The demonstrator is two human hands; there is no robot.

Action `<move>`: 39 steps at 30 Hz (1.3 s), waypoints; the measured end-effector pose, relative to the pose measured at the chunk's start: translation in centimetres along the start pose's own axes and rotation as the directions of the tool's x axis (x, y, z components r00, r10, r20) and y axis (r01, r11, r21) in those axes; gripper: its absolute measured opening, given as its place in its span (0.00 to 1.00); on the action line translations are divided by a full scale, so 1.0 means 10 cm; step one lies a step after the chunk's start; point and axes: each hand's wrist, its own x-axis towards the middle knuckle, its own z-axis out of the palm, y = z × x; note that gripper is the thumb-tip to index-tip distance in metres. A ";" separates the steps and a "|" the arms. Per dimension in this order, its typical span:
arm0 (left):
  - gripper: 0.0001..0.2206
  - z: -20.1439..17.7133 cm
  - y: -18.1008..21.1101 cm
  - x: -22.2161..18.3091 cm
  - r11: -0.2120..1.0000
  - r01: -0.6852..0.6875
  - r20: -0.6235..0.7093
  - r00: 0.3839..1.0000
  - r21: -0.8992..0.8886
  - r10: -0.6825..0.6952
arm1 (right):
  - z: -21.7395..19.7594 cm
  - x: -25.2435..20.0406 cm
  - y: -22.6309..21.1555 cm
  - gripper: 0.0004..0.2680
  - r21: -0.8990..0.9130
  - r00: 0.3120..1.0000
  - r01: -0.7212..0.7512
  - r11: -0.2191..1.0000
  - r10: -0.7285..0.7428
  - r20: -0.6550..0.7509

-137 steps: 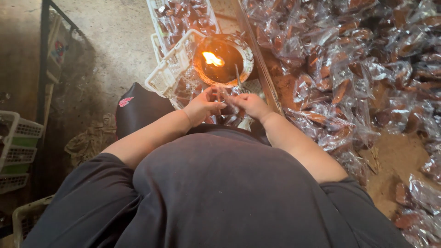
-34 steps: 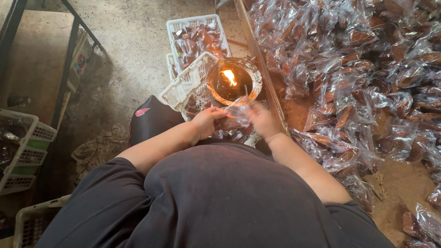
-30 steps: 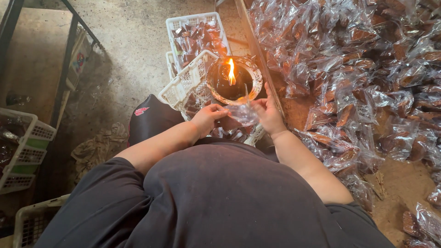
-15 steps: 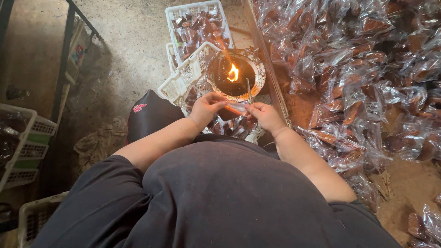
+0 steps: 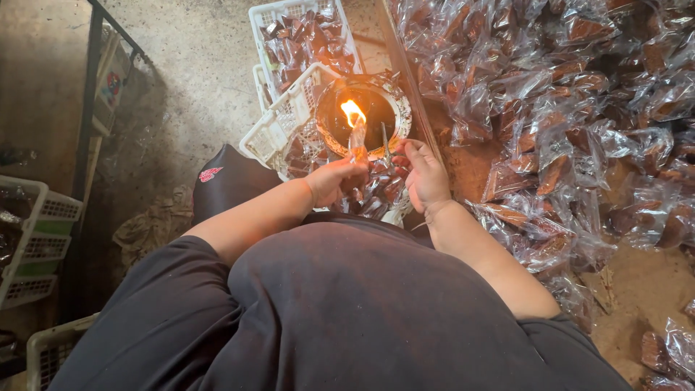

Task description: Sealing small plastic bags containing baked goods using a flame.

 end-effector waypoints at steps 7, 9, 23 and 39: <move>0.15 -0.01 0.04 0.01 0.995 0.094 0.079 0.993 -0.023 -0.092 | 0.00 0.02 0.07 0.07 -0.134 1.000 -0.004 0.991 0.000 -0.028; 0.12 0.00 -0.06 0.01 1.000 -0.014 0.143 0.990 0.026 0.010 | 0.09 -0.10 0.01 0.09 -0.134 0.990 -0.112 0.985 0.123 0.074; 0.16 0.13 -0.02 -0.39 0.992 -0.089 0.086 0.993 0.084 0.082 | 0.15 -0.35 -0.03 0.08 -0.592 0.972 0.004 0.806 0.136 0.191; 0.35 -0.36 -0.12 -0.26 0.952 0.162 -0.178 0.977 0.258 -0.118 | -1.78 -0.10 -0.96 0.24 -0.794 0.724 -0.579 0.185 -0.329 -0.606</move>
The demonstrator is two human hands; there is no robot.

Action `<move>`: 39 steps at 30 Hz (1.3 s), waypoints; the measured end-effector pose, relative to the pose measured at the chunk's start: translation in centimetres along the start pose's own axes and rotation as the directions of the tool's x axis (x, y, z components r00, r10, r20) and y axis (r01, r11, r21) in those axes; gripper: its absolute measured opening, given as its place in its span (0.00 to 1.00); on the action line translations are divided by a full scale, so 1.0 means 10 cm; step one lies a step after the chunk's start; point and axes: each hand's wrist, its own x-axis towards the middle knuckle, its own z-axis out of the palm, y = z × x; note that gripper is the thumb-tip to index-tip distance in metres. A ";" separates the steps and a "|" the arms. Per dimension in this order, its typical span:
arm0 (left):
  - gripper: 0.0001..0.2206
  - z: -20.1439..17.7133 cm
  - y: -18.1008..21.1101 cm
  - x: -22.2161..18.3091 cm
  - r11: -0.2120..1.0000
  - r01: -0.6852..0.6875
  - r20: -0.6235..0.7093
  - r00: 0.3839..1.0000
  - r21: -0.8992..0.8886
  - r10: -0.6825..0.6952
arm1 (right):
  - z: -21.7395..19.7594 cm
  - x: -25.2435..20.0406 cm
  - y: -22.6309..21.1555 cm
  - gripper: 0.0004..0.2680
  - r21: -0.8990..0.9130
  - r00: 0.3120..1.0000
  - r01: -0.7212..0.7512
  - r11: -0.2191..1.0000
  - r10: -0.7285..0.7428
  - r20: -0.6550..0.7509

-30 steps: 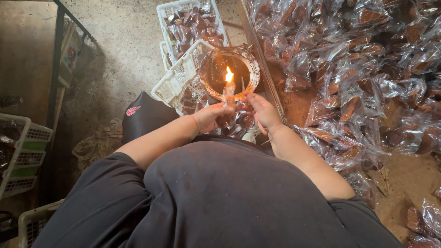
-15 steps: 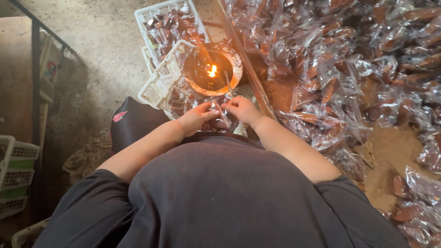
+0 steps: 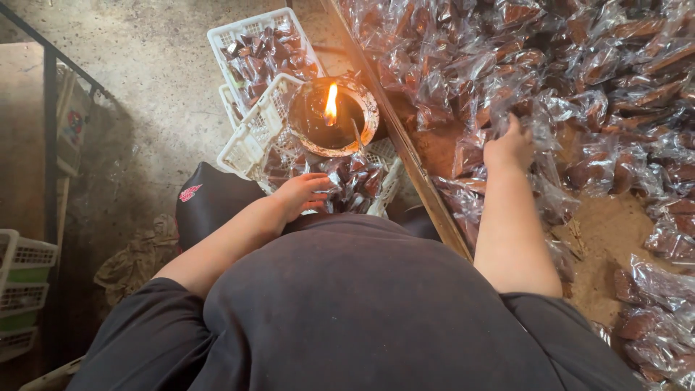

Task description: Sealing small plastic bags containing baked goods using a flame.

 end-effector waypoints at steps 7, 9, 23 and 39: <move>0.29 0.09 -0.08 0.20 0.981 -0.192 0.053 0.980 -0.009 0.192 | -0.08 -0.24 -0.35 0.24 0.412 0.710 0.590 0.694 -0.204 -0.674; 0.32 0.16 -0.07 0.25 0.913 -0.408 0.177 0.900 0.026 0.397 | -0.14 -0.53 -0.73 0.24 0.645 0.881 0.444 0.621 -0.173 -0.440; 0.23 0.14 0.03 0.03 0.819 -0.474 0.122 0.838 -0.324 0.533 | 0.81 -1.60 -1.17 0.07 0.864 0.619 0.329 0.382 -0.778 0.108; 0.19 0.09 -0.12 0.21 0.849 -0.502 -0.072 0.865 -0.163 0.497 | 0.88 -1.60 -1.19 0.38 0.950 0.562 0.231 0.212 -0.826 0.047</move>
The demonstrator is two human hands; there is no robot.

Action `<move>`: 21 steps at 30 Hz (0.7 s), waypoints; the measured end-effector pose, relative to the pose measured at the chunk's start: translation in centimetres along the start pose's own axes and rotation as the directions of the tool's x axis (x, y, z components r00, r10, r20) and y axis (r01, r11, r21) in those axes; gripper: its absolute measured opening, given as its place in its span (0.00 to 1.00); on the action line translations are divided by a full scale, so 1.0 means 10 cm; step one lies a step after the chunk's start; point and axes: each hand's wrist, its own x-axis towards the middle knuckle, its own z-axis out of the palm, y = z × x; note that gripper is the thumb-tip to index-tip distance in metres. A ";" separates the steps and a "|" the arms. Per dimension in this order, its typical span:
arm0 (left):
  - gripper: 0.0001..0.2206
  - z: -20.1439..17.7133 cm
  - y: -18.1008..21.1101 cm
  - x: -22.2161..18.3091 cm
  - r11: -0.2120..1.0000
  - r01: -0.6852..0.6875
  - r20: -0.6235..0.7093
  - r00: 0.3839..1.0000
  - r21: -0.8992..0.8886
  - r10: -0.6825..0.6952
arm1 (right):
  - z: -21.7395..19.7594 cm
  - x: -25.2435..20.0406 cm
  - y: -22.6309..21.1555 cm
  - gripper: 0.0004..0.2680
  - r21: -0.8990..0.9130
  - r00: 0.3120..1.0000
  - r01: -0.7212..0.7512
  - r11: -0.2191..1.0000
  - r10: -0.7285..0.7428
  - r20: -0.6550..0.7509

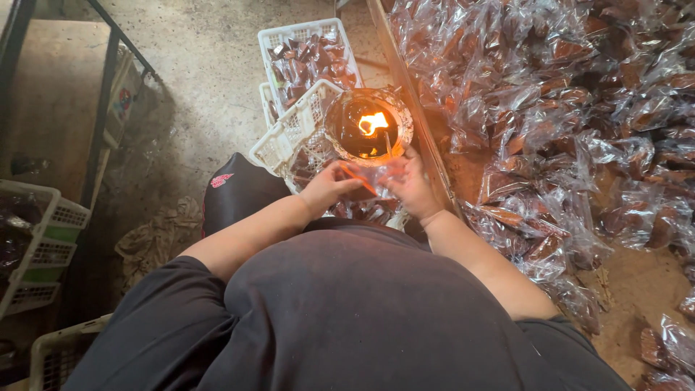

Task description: Sealing small plastic bags containing baked goods using a flame.

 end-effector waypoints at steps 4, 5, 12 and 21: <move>0.17 0.32 0.60 -0.39 0.993 0.085 0.041 0.995 0.087 -0.088 | 0.14 -0.11 -0.45 0.21 -0.179 0.991 -0.101 0.979 0.084 -0.099; 0.14 0.36 0.68 -0.41 0.994 0.086 0.025 0.996 0.060 -0.088 | 0.08 -0.02 -0.22 0.13 -0.191 0.983 -0.091 0.977 0.057 -0.175; 0.13 0.07 0.37 -0.10 1.000 0.011 -0.084 0.996 -0.007 -0.012 | 0.00 -0.01 0.12 0.04 -0.390 0.979 -0.193 0.900 0.205 -0.011; 0.37 0.28 0.27 -0.12 0.548 -0.226 0.316 0.946 0.806 -0.074 | 0.10 0.02 0.21 0.09 0.311 0.861 -0.500 0.808 0.501 0.084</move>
